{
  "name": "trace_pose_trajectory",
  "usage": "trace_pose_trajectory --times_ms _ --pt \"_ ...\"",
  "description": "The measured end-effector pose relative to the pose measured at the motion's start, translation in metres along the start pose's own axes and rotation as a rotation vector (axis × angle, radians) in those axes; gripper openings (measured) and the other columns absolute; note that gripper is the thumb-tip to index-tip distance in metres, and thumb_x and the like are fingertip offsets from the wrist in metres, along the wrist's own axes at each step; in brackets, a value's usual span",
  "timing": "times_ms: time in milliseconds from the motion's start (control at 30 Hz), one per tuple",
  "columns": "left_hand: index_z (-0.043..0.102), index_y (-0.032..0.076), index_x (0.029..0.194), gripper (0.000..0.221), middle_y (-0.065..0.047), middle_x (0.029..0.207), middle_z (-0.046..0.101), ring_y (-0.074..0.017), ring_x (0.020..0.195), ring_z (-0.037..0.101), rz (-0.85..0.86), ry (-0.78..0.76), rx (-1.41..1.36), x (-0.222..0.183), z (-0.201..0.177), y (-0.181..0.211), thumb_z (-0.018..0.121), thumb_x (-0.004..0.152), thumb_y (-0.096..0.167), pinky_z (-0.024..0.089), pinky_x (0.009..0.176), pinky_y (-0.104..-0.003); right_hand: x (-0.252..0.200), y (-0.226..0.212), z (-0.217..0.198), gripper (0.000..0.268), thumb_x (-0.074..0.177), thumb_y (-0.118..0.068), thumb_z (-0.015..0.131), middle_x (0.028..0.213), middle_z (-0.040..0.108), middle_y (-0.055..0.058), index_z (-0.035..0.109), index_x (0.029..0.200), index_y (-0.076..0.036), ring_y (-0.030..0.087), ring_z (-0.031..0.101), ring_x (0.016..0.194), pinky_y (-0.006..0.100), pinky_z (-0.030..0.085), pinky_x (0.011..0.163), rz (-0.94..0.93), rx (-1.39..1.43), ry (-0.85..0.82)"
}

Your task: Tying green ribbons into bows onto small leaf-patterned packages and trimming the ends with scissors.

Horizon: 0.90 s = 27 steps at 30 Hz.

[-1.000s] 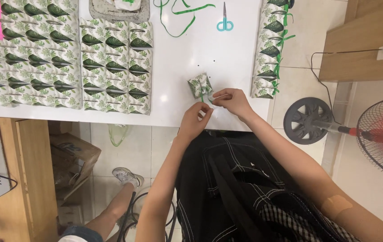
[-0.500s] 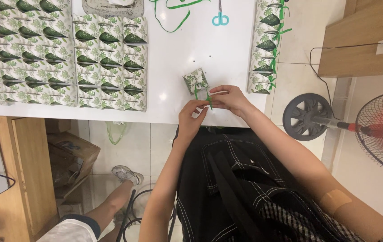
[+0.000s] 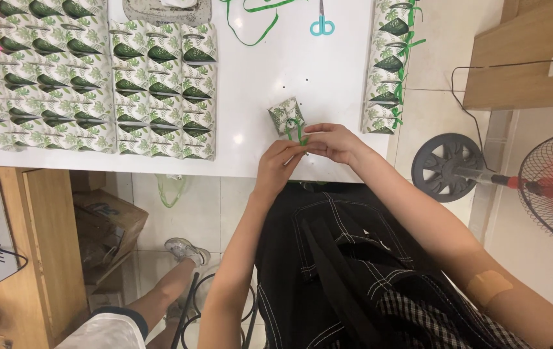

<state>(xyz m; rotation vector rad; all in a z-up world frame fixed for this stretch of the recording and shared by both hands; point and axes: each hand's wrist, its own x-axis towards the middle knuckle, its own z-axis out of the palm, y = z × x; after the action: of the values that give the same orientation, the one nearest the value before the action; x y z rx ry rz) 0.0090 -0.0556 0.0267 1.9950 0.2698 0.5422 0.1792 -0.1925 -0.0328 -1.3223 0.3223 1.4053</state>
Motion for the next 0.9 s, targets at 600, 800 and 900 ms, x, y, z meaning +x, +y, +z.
trace_pose_trajectory --times_ms 600,800,900 --pt "0.079 0.008 0.107 0.017 -0.006 0.099 0.076 -0.0176 0.088 0.07 -0.294 0.054 -0.154 0.01 -0.001 0.008 0.075 0.091 0.006 0.053 0.072 -0.029 -0.057 -0.025 0.037 0.032 0.092 -0.03 0.075 0.095 0.077 0.005 0.078 0.107 -0.002 0.014 0.071 0.092 0.028 0.06 0.08 -0.272 -0.456 0.119" --pt "0.078 0.005 0.101 0.011 -0.002 0.091 0.078 -0.0098 0.08 0.069 -0.588 0.088 -0.378 0.011 0.006 -0.005 0.077 0.092 0.01 0.047 0.065 -0.024 -0.06 -0.019 0.036 0.029 0.09 -0.031 0.076 0.095 0.075 0.002 0.077 0.105 -0.006 0.011 0.07 0.092 0.029 0.058 0.079 -0.17 -0.378 0.196" --pt "0.076 0.004 0.098 0.012 -0.001 0.089 0.076 -0.0074 0.08 0.068 -0.647 0.091 -0.464 0.009 0.009 -0.015 0.079 0.089 0.011 0.048 0.065 -0.023 -0.06 -0.017 0.039 0.03 0.09 -0.033 0.076 0.096 0.075 0.002 0.077 0.104 -0.007 0.011 0.069 0.091 0.029 0.058 0.078 -0.108 -0.4 0.19"
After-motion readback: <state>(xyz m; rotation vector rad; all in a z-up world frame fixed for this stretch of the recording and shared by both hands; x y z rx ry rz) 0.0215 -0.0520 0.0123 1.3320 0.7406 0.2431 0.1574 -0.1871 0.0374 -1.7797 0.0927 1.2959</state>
